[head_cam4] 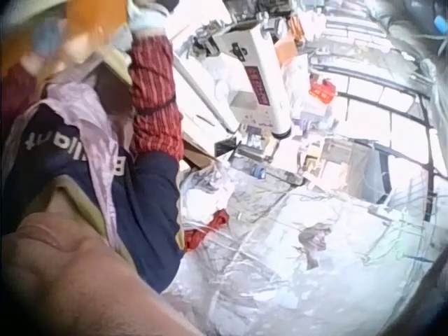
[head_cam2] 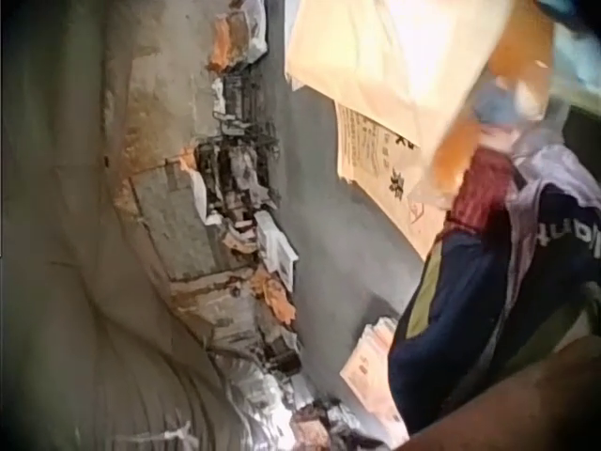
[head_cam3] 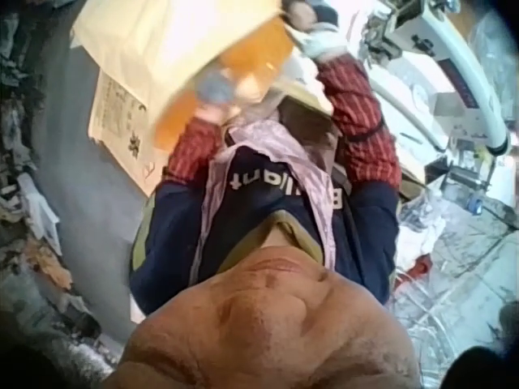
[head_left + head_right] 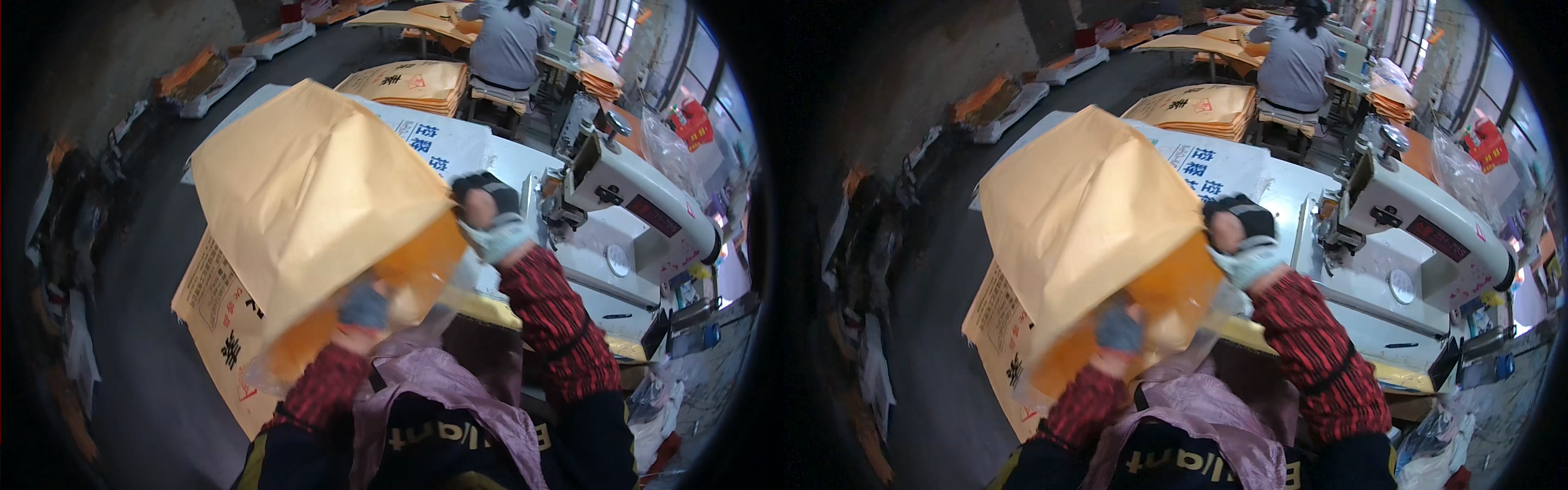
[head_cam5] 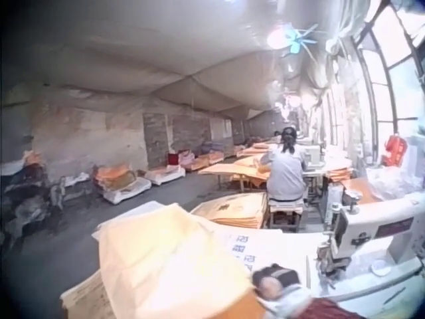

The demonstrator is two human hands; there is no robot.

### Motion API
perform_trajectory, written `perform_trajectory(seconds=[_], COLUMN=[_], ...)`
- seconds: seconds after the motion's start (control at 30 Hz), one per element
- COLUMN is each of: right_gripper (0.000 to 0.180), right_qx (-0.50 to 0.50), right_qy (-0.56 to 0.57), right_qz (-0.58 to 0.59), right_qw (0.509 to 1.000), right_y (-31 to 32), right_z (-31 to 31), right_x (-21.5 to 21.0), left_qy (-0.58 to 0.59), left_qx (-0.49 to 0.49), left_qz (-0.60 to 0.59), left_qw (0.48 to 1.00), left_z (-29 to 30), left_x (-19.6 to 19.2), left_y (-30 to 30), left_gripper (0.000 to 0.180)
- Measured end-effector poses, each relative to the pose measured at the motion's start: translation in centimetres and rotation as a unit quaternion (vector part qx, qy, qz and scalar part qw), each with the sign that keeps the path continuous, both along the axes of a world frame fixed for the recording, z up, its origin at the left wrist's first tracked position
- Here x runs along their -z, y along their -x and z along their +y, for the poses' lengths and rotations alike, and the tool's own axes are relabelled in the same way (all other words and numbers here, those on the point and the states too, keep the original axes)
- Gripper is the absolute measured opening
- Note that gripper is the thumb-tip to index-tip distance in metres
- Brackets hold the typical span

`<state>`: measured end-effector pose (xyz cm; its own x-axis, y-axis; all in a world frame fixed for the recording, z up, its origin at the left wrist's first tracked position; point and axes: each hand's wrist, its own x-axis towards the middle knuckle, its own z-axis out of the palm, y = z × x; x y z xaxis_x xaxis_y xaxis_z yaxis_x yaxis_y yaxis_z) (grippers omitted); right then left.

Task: The recorder folds the top edge of large yellow plastic bags and feeds them through an industrial sewing machine to seal them.

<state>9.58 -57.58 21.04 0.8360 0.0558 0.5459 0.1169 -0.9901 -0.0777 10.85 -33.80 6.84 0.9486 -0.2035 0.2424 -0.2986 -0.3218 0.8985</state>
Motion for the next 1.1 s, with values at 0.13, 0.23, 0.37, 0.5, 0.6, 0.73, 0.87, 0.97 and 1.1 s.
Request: perform_trajectory(seconds=[0.13,0.23,0.37,0.5,0.6,0.73,0.87,0.97,1.1], right_gripper=[0.017,0.013,0.019,0.022,0.017,0.018,0.019,0.021,0.023], right_qx=[-0.088,-0.097,-0.123,-0.107,-0.082,-0.056,-0.054,-0.046,-0.072], right_qy=[-0.083,-0.160,-0.150,-0.190,-0.195,-0.230,-0.208,-0.210,-0.184], right_qz=[0.058,0.073,0.079,0.016,0.031,0.038,0.038,0.018,0.067], right_qw=[0.991,0.980,0.978,0.976,0.977,0.971,0.976,0.976,0.978], right_y=[7.8,10.0,8.1,7.8,8.0,8.6,9.5,10.1,10.9], right_z=[-1.4,2.2,6.3,6.7,6.6,6.6,6.4,5.8,5.9], right_x=[5.5,8.0,9.5,8.8,8.2,8.1,7.5,7.8,8.1], left_qy=[-0.358,-0.387,-0.277,-0.247,0.161,0.630,0.321,0.594,0.610], left_qx=[-0.203,-0.210,-0.177,-0.116,-0.084,-0.092,-0.428,-0.241,-0.300], left_qz=[-0.106,-0.062,0.000,0.030,0.034,-0.003,-0.066,0.100,0.055], left_qw=[0.905,0.896,0.944,0.962,0.983,0.771,0.842,0.761,0.732], left_z=[9.1,15.3,20.5,21.9,21.6,22.4,25.6,27.9,24.5], left_x=[-1.8,-3.4,-6.4,-11.5,-12.8,-10.7,-0.5,0.2,-8.2], left_y=[-6.6,-8.5,-3.3,6.5,8.6,7.7,3.9,1.7,3.4], left_gripper=[0.037,0.035,0.033,0.032,0.032,0.042,0.043,0.041,0.042])
